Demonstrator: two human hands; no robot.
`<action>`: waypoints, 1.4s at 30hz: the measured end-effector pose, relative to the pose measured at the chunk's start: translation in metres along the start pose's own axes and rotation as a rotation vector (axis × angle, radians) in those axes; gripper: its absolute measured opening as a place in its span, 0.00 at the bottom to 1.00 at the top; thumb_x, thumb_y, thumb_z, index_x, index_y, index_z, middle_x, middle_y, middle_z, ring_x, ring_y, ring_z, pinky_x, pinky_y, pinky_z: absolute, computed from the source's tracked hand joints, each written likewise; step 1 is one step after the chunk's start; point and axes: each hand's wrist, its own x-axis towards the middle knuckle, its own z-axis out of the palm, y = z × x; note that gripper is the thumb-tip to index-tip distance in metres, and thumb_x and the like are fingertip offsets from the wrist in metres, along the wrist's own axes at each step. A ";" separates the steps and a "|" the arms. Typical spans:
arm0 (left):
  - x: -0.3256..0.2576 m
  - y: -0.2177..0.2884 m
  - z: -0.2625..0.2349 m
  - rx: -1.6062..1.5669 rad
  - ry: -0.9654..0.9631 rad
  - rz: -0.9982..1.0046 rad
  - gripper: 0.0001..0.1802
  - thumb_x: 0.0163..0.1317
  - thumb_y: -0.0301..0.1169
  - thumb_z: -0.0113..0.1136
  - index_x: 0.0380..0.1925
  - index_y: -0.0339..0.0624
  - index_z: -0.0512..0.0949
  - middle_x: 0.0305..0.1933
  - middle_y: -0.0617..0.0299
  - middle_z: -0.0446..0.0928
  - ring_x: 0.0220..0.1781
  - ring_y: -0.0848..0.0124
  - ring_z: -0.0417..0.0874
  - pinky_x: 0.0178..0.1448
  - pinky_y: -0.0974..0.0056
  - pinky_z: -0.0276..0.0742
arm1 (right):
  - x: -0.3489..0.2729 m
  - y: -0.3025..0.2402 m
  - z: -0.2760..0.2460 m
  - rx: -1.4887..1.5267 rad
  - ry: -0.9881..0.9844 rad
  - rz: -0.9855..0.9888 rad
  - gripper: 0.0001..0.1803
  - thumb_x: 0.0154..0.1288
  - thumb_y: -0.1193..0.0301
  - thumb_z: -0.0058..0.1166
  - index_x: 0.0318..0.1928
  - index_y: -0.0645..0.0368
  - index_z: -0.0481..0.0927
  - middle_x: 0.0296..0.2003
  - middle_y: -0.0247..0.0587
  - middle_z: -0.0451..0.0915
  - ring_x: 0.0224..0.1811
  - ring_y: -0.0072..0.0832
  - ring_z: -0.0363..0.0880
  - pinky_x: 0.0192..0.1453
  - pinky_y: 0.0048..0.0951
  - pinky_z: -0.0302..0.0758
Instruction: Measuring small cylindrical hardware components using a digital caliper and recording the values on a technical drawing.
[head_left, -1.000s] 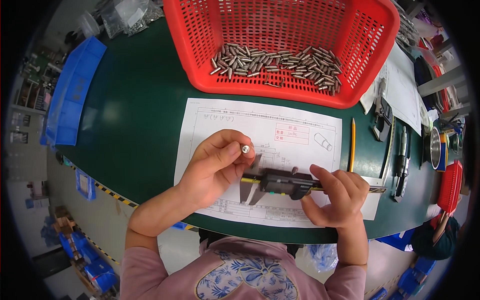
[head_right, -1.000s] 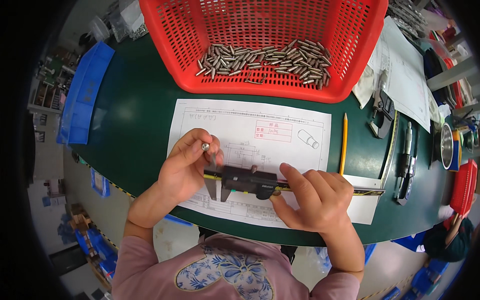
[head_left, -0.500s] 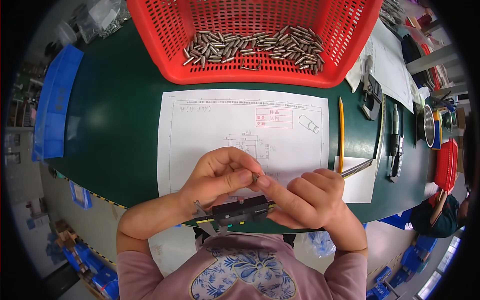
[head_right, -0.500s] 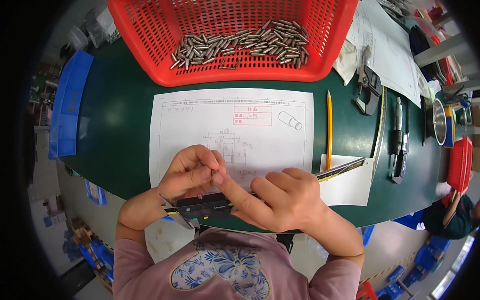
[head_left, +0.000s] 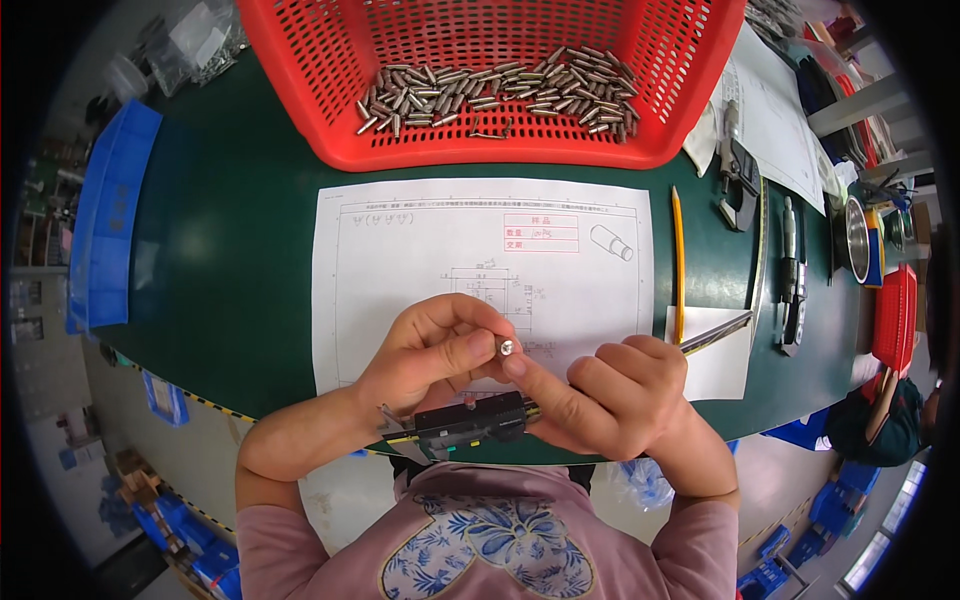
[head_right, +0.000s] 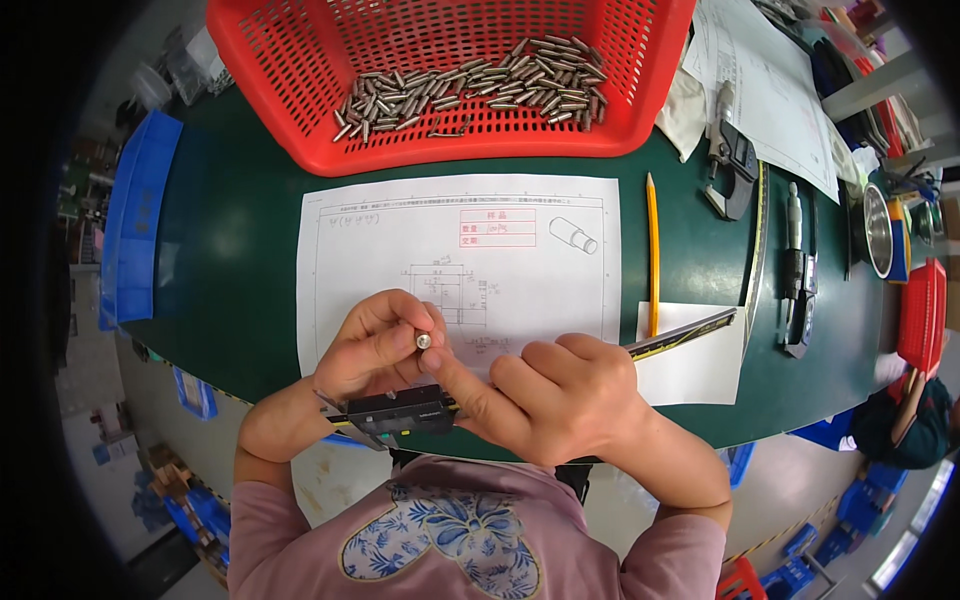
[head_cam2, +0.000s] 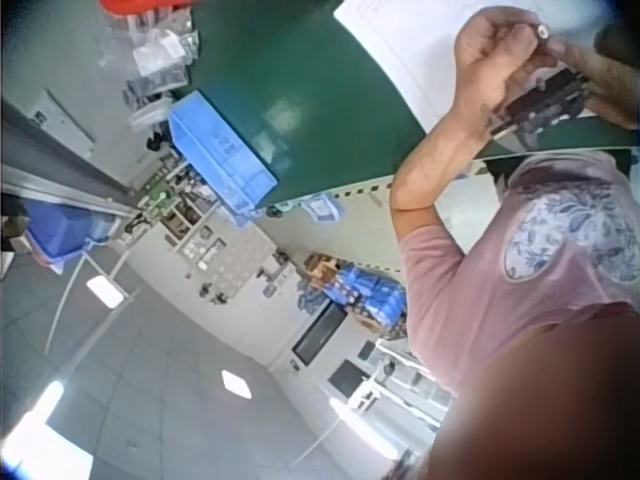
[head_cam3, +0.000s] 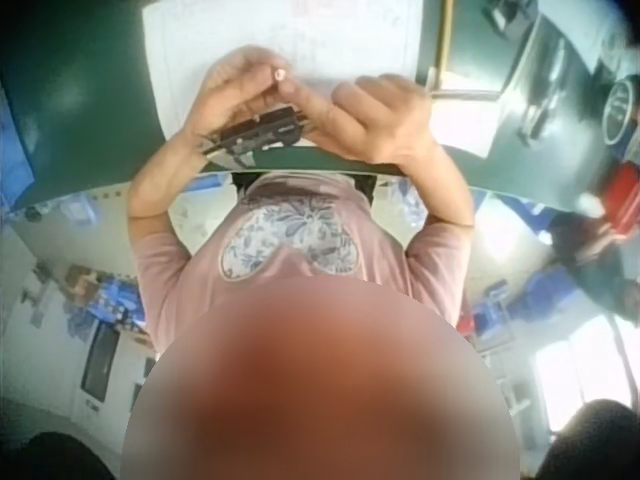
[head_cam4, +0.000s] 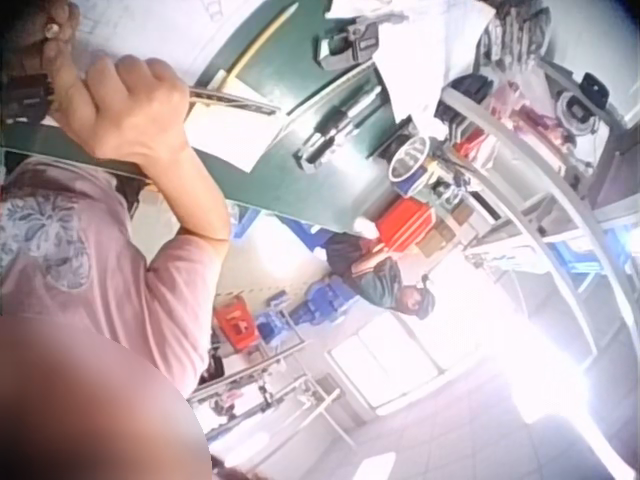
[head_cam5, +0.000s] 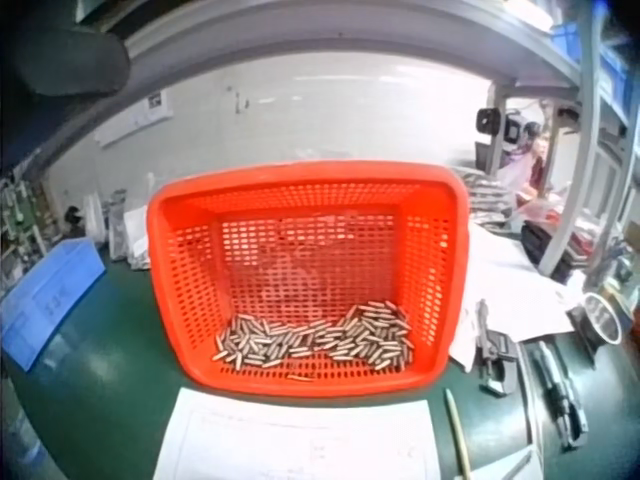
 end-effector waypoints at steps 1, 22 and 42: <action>0.000 0.001 0.000 0.001 0.000 0.000 0.08 0.63 0.23 0.48 0.42 0.36 0.72 0.41 0.55 0.74 0.47 0.68 0.75 0.53 0.61 0.73 | 0.000 0.000 0.001 -0.003 0.001 -0.002 0.25 0.42 0.61 0.58 0.45 0.52 0.80 0.13 0.22 0.53 0.11 0.14 0.54 0.14 0.18 0.52; -0.007 0.033 0.004 0.660 0.279 0.569 0.09 0.57 0.21 0.56 0.38 0.32 0.72 0.38 0.58 0.75 0.40 0.75 0.76 0.47 0.71 0.73 | -0.001 0.017 -0.014 -0.046 -0.121 0.245 0.26 0.43 0.61 0.61 0.45 0.61 0.78 0.15 0.32 0.67 0.13 0.26 0.65 0.17 0.26 0.61; -0.007 0.034 0.000 0.750 0.209 0.598 0.09 0.55 0.16 0.55 0.38 0.29 0.74 0.39 0.56 0.73 0.39 0.75 0.75 0.45 0.73 0.71 | -0.003 0.016 -0.014 -0.062 -0.126 0.266 0.27 0.43 0.61 0.61 0.45 0.60 0.78 0.16 0.31 0.67 0.14 0.25 0.65 0.17 0.25 0.60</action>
